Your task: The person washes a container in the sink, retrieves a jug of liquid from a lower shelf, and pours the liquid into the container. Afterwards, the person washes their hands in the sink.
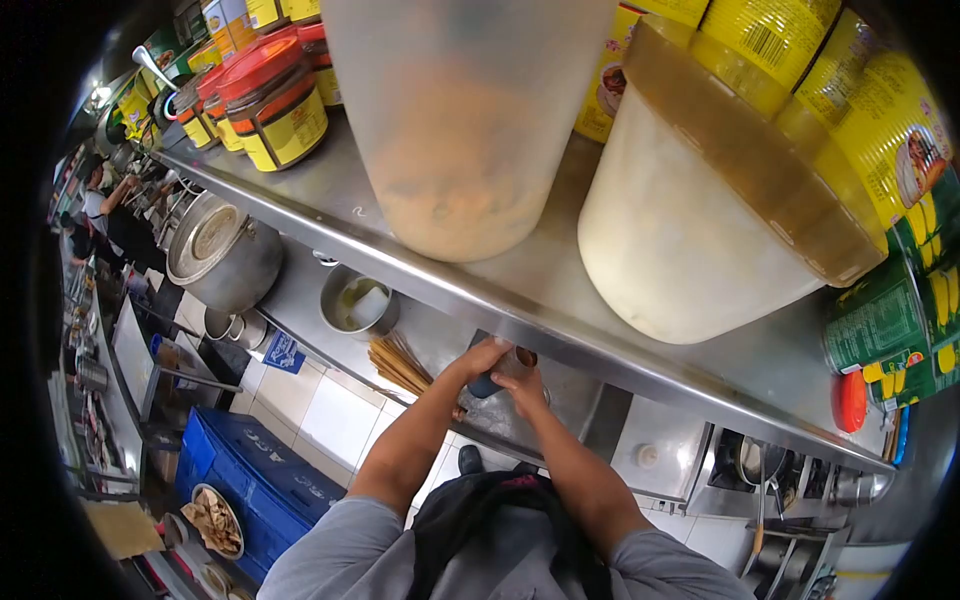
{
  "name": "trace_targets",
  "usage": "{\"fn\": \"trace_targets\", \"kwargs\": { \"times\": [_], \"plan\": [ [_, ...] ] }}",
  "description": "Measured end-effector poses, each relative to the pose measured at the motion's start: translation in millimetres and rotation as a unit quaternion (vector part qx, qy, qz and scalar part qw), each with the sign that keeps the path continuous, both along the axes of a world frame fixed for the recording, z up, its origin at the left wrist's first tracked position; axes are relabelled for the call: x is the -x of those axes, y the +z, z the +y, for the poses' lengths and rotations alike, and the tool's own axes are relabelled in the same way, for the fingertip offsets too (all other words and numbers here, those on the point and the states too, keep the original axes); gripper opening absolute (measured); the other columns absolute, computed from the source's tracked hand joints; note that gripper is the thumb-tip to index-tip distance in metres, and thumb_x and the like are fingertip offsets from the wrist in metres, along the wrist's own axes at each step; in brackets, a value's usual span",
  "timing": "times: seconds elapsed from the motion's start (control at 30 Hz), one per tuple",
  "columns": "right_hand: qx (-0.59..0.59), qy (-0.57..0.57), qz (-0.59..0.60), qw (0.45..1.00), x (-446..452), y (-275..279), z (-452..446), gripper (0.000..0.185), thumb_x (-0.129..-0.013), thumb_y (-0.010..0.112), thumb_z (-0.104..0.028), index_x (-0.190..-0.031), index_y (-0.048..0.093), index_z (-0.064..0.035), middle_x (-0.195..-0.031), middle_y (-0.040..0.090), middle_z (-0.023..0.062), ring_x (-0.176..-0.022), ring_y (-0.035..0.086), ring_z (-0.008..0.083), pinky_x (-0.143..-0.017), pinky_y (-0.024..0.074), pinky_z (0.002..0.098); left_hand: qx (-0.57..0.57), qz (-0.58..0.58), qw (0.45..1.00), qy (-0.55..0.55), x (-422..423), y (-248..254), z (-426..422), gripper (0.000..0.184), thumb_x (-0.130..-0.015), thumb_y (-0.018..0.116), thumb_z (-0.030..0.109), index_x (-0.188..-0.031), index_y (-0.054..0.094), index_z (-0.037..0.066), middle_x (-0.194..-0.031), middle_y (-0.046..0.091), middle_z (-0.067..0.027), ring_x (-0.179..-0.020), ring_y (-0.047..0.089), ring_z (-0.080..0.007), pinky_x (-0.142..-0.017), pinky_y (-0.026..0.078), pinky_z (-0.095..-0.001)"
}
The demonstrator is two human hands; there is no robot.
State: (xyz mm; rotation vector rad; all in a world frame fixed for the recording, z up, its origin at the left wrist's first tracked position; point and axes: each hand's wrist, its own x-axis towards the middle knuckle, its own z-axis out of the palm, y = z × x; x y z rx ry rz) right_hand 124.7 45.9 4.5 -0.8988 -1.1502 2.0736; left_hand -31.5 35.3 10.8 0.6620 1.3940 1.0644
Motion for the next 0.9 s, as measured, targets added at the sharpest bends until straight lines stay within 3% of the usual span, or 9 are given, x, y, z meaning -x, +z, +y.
{"fn": "trace_targets", "kwargs": {
  "times": [0.1,0.23,0.33,0.37,0.43,0.53,0.67,0.73,0.9],
  "plan": [
    [0.014,0.04,-0.022,0.999,-19,10,13,0.051,-0.069,0.078,0.002,-0.116,0.059,-0.0059,-0.109,0.064,0.0052,-0.1,0.063,0.0183,-0.085,0.0514,0.0324,-0.089,-0.136,0.982,-0.097,7,28,-30,0.065,-0.082,0.068,0.035,-0.139,0.048,0.01,-0.126,0.058,-0.0123,-0.119,0.052,-0.0215,-0.099,0.041,-0.0343],
    [0.072,0.084,0.014,0.994,-28,22,20,0.049,-0.071,0.077,0.001,-0.116,0.058,-0.0055,-0.107,0.064,0.0048,-0.1,0.062,0.0189,-0.083,0.0522,0.0332,-0.147,0.097,0.966,-0.191,-4,33,-56,0.081,-0.068,0.081,0.023,-0.137,0.042,0.007,-0.117,0.062,-0.0134,-0.114,0.055,-0.0256,-0.098,0.042,-0.0343],
    [0.069,0.017,0.063,0.995,-17,42,14,0.049,-0.071,0.08,-0.004,-0.115,0.059,-0.0057,-0.108,0.063,0.0052,-0.099,0.062,0.0185,-0.081,0.0523,0.0339,-0.148,0.233,0.958,-0.074,-22,42,-58,0.066,-0.069,0.08,0.024,-0.123,0.048,0.006,-0.122,0.057,-0.0204,-0.115,0.053,-0.0395,-0.096,0.043,-0.0421],
    [0.067,0.015,0.064,0.996,-11,50,8,0.049,-0.071,0.08,-0.004,-0.115,0.059,-0.0057,-0.108,0.063,0.0052,-0.099,0.062,0.0185,-0.081,0.0523,0.0339,-0.15,0.234,0.958,-0.076,-27,40,-56,0.066,-0.069,0.08,0.024,-0.123,0.048,0.006,-0.122,0.057,-0.0204,-0.115,0.053,-0.0395,-0.096,0.043,-0.0421],
    [0.086,-0.072,-0.086,0.99,4,62,-7,0.046,-0.072,0.081,-0.008,-0.113,0.059,-0.0058,-0.109,0.064,0.0066,-0.098,0.063,0.0185,-0.084,0.0516,0.0346,-0.14,0.46,0.877,-0.005,-39,30,-57,0.061,-0.07,0.078,0.021,-0.121,0.048,0.005,-0.12,0.057,-0.0194,-0.112,0.053,-0.0417,-0.093,0.045,-0.0433],
    [0.007,-0.151,-0.099,0.983,13,25,-7,0.048,-0.073,0.082,-0.013,-0.114,0.058,-0.0068,-0.106,0.065,0.0069,-0.094,0.064,0.0178,-0.075,0.0536,0.0346,-0.188,0.521,0.831,0.053,-49,19,-56,0.061,-0.072,0.076,0.017,-0.126,0.049,0.006,-0.123,0.057,-0.0184,-0.115,0.054,-0.0383,-0.094,0.045,-0.0393],
    [0.034,-0.128,-0.121,0.984,-5,43,-7,0.052,-0.072,0.083,-0.014,-0.116,0.057,-0.0066,-0.103,0.066,0.0058,-0.089,0.065,0.0158,-0.064,0.0534,0.0324,-0.285,0.268,0.92,0.023,-28,-3,-60,0.058,-0.079,0.071,0.017,-0.131,0.049,0.004,-0.131,0.055,-0.0168,-0.12,0.054,-0.0305,-0.097,0.043,-0.0351],
    [0.022,-0.106,-0.127,0.986,-12,29,-4,0.051,-0.073,0.082,-0.013,-0.116,0.056,-0.0071,-0.104,0.065,0.0059,-0.09,0.065,0.0171,-0.063,0.0535,0.0301,-0.157,0.003,0.988,0.007,-21,19,-59,0.05,-0.087,0.062,0.017,-0.134,0.051,0.004,-0.13,0.057,-0.0145,-0.117,0.054,-0.0228,-0.096,0.043,-0.0318],
    [-0.017,-0.075,-0.099,0.992,-18,-9,-1,0.048,-0.073,0.079,-0.005,-0.115,0.057,-0.0063,-0.102,0.065,0.0061,-0.091,0.066,0.019,-0.064,0.0542,0.0288,-0.129,0.14,0.981,0.041,-44,-11,-34,0.044,-0.091,0.054,0.022,-0.129,0.054,0.0,-0.115,0.064,-0.0118,-0.105,0.058,-0.019,-0.092,0.045,-0.031]
  ]
}}
